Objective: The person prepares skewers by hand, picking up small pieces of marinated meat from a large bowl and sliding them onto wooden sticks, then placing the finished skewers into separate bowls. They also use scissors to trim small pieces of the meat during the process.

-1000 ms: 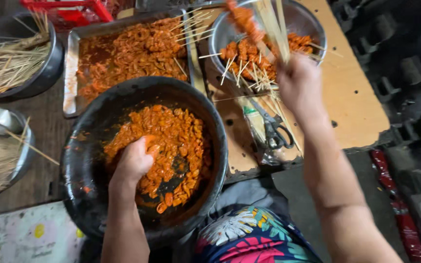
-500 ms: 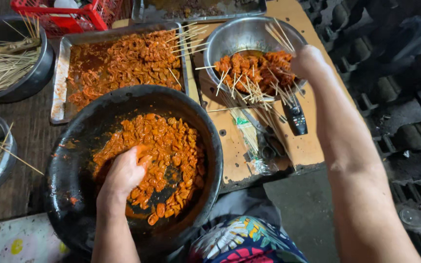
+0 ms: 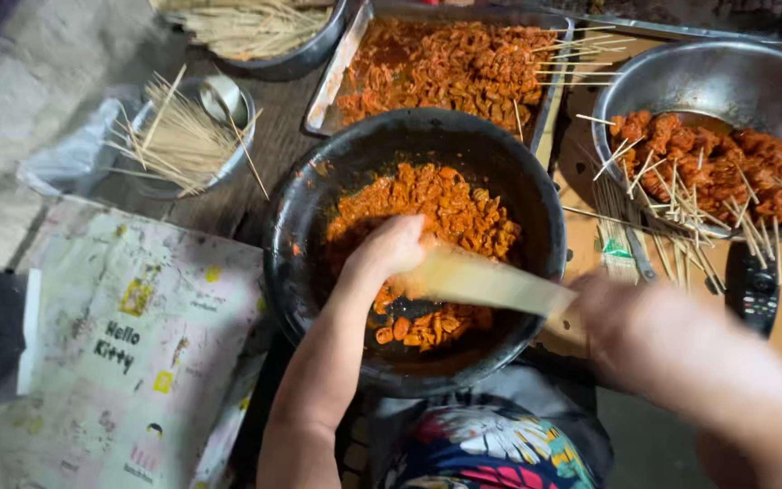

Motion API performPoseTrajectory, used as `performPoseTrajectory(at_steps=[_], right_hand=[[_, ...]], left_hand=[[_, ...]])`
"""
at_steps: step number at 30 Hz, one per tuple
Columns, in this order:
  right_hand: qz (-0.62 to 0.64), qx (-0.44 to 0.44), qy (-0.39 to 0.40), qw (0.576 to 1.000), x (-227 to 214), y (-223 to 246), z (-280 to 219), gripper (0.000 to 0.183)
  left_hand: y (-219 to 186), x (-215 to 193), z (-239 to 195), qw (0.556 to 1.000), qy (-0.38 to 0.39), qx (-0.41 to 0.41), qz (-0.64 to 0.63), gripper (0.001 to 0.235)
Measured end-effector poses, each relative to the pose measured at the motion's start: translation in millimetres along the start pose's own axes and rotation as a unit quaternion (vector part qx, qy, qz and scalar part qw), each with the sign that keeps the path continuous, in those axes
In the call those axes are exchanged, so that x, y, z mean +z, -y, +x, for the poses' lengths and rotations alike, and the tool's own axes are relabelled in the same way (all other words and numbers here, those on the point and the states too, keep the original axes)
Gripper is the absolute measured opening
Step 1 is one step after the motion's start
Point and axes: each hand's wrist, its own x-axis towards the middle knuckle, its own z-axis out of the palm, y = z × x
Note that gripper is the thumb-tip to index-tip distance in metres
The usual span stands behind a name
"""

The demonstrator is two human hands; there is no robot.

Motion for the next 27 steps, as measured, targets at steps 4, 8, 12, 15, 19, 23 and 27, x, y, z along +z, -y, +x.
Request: performPoseTrajectory(at_steps=[4,8,12,15,19,23,27], right_hand=[[0.506,-0.205,-0.262,0.796,-106,19,35,0.028],[0.399,-0.246,-0.330,0.819,-145,46,46,0.023],[0.406,-0.186,-0.295,0.845,-145,68,46,0.021],[0.432,-0.157,-0.272,0.845,-140,78,42,0.025],[0.390,-0.155,-0.290,0.860,-130,64,57,0.030],[0.407,-0.137,-0.274,0.860,-141,71,54,0.034],[0.382,-0.183,-0.282,0.861,-140,66,54,0.039]], left_hand=[[22,17,7,0.998,-0.032,0.047,0.015,0.034],[13,15,6,0.998,0.031,-0.036,0.043,0.028],[-16,9,-7,0.983,0.125,-0.114,0.074,0.029],[-22,9,-1,0.989,0.086,-0.088,0.079,0.024],[-25,-6,11,0.990,0.043,-0.087,0.099,0.036],[-27,-17,-5,0.982,-0.002,-0.142,0.126,0.047],[-14,-25,-1,0.955,-0.019,-0.278,0.100,0.073]])
